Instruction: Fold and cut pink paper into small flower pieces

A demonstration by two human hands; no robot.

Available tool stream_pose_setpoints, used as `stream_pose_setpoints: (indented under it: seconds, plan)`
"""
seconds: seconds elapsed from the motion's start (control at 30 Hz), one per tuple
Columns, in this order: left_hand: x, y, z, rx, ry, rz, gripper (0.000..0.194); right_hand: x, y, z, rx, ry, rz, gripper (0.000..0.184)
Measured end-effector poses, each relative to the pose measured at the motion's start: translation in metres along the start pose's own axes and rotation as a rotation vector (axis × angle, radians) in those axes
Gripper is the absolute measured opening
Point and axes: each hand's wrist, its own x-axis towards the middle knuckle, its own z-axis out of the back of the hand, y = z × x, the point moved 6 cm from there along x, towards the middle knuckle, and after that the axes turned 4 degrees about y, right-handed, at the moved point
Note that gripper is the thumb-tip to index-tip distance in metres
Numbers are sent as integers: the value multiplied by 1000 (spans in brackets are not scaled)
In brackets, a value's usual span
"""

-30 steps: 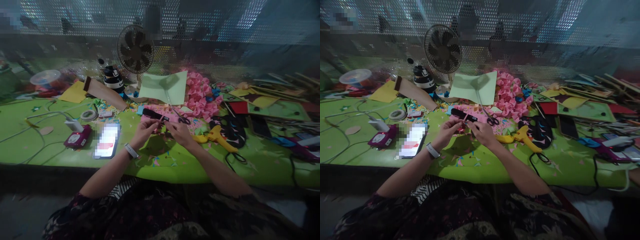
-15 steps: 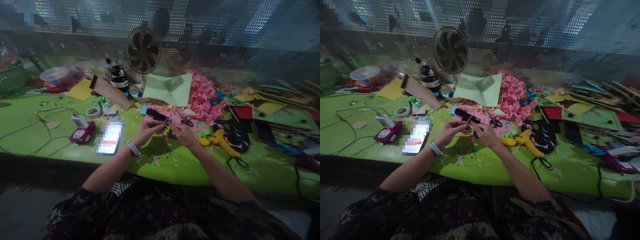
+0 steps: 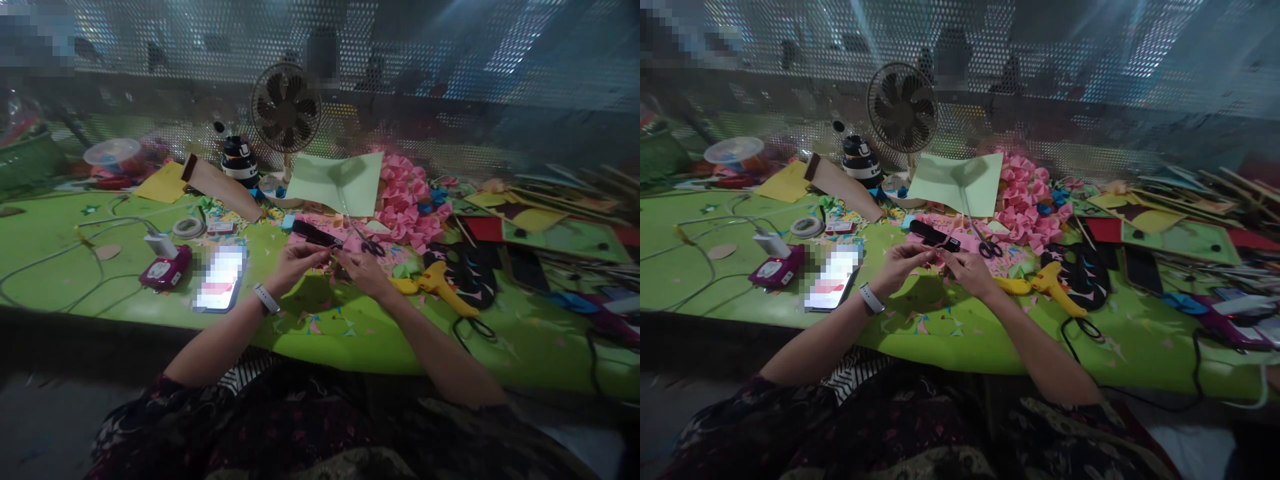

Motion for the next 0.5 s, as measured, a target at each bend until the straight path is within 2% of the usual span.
stream_pose_setpoints:
  seconds: [0.33, 0.4, 0.5]
  plan:
    - [-1, -3, -3, -34, -2, -37, 36, 1, -1, -5, -8, 74, 12, 74]
    - [-1, -4, -1, -53, -39, -57, 38, 1, 1, -4, -32, 34, 65, 68]
    - [-1, -5, 6, -84, -137, -94, 39, 0, 8, 1, -77, -142, 220, 48]
